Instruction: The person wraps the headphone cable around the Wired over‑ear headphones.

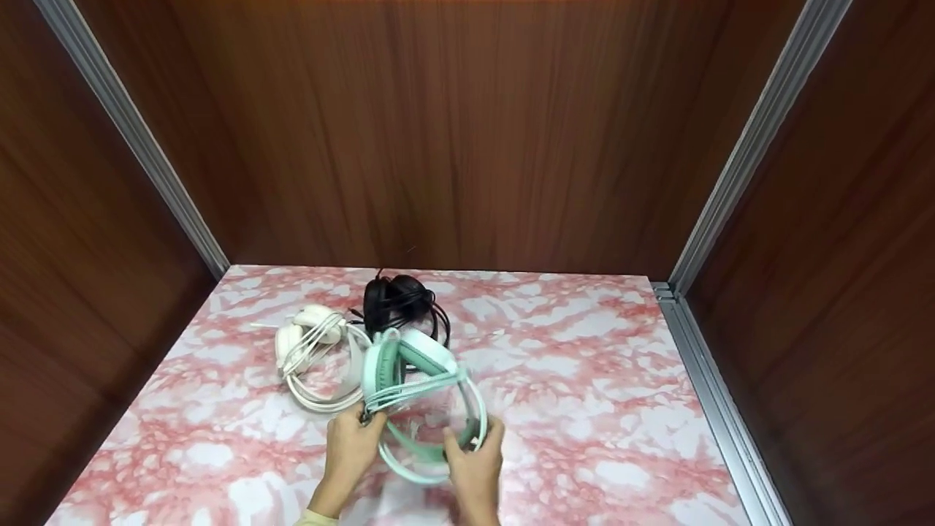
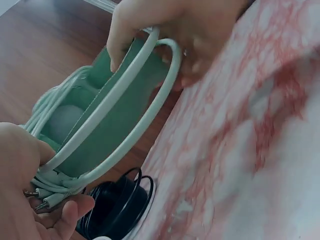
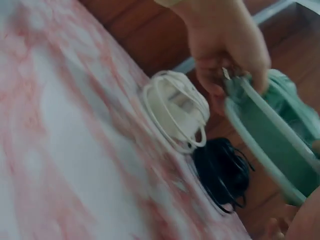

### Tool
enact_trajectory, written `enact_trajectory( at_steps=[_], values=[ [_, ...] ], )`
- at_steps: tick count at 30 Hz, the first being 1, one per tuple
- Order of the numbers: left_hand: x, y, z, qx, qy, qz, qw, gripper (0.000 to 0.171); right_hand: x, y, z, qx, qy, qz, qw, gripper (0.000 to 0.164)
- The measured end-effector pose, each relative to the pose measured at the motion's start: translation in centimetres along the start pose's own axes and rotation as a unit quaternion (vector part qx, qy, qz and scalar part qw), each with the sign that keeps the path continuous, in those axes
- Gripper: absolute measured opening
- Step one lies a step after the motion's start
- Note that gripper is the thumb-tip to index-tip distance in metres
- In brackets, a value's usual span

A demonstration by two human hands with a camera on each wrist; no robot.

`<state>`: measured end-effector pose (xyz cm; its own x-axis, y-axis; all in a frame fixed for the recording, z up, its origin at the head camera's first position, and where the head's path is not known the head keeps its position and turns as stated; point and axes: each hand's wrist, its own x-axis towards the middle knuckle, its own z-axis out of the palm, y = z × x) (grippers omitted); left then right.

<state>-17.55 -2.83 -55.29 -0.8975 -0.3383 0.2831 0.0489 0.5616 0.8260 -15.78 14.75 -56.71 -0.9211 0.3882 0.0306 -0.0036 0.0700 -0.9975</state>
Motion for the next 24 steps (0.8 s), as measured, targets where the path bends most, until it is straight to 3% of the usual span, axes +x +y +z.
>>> enact_trajectory(
  at_steps=[3,6,9,14,18,22,24],
  values=[
    [-0.2,-0.4,0.2,0.008,-0.025,0.026,0.9993,0.023,1.1,-0.3,-1.1,-0.039,-0.044,-0.030,0.998,0.074],
    [-0.6,-0.7,0.8,0.009,-0.043,0.054,0.9976,0.025,2.5,-0.9,-2.2,-0.064,-0.112,-0.044,0.991,0.080],
    [-1.2,-1.3,1.4,0.011,-0.058,0.067,0.9960,0.027,3.5,-0.2,-3.1,-0.044,-0.185,-0.005,0.982,0.077],
    [-1.4,-1.8,2.1,0.011,-0.079,0.084,0.9932,0.019,4.2,1.4,-4.4,0.048,-0.250,0.071,0.964,0.076],
    [-0.9,-1.9,2.5,0.019,-0.075,0.108,0.9911,0.008,4.3,1.6,-4.5,0.105,-0.244,0.102,0.959,0.068],
    [0.3,-1.3,3.1,0.018,-0.087,0.142,0.9859,0.008,5.1,1.3,-4.5,0.101,-0.203,0.109,0.968,0.065],
    [1.0,-0.9,3.4,0.016,-0.094,0.160,0.9826,0.008,5.9,1.2,-4.7,0.133,-0.215,0.123,0.960,0.063]
  ],
)
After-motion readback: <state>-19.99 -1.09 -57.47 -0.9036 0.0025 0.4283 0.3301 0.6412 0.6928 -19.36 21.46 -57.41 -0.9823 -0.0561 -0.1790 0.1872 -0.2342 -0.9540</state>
